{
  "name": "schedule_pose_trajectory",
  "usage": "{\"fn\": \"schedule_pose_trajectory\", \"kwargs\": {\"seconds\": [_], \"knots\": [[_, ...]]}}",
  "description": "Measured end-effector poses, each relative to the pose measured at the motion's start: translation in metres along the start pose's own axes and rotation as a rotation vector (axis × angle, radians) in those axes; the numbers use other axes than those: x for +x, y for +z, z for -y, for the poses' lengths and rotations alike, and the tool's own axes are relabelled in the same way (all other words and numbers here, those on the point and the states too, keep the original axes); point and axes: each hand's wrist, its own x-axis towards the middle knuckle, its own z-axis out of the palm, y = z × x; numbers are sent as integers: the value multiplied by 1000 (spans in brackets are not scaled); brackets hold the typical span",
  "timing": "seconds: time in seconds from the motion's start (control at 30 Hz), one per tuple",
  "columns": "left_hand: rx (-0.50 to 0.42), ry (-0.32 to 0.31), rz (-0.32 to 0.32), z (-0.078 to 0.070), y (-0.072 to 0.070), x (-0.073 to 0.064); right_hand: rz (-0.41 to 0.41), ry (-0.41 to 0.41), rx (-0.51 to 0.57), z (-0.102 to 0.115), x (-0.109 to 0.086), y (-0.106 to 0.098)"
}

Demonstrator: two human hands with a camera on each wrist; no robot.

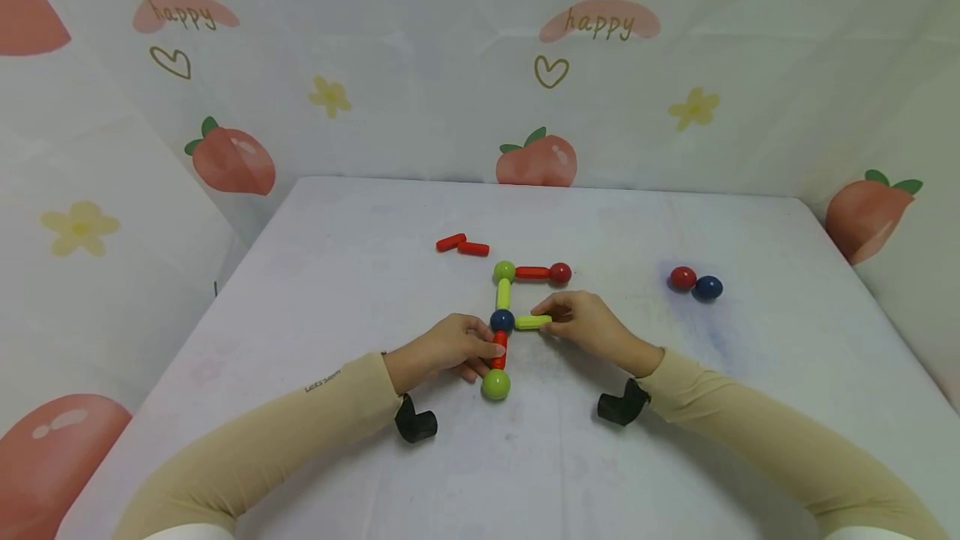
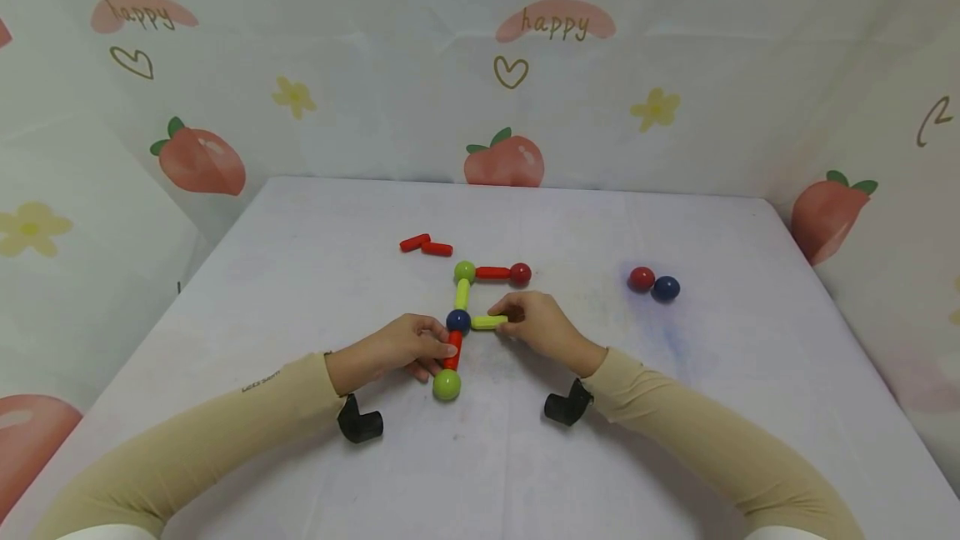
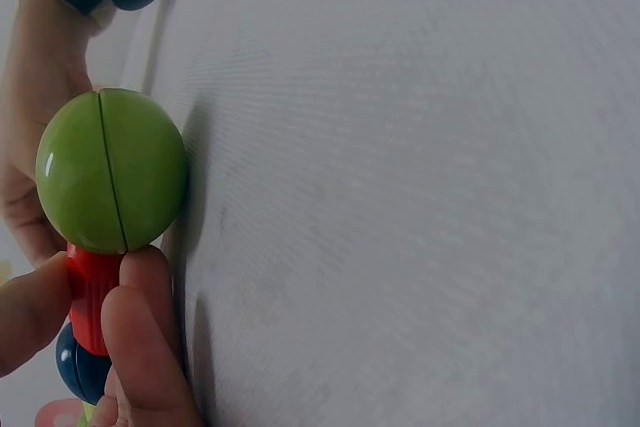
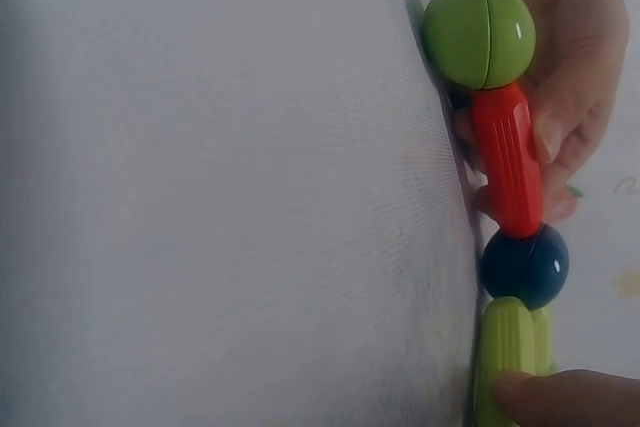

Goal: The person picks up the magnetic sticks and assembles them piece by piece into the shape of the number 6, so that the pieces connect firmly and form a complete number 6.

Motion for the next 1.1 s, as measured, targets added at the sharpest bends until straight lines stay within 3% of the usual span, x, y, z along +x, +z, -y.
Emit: {"fn": "schedule_pose_trajectory", "kwargs": {"seconds": [0.47, 1.1], "knots": [[-2, 12, -8, 1, 0, -1, -6, -23, -37, 3, 1, -1], [-4, 5, 1, 0, 0, -1, -7, -17, -6, 1, 2, -3]]}}
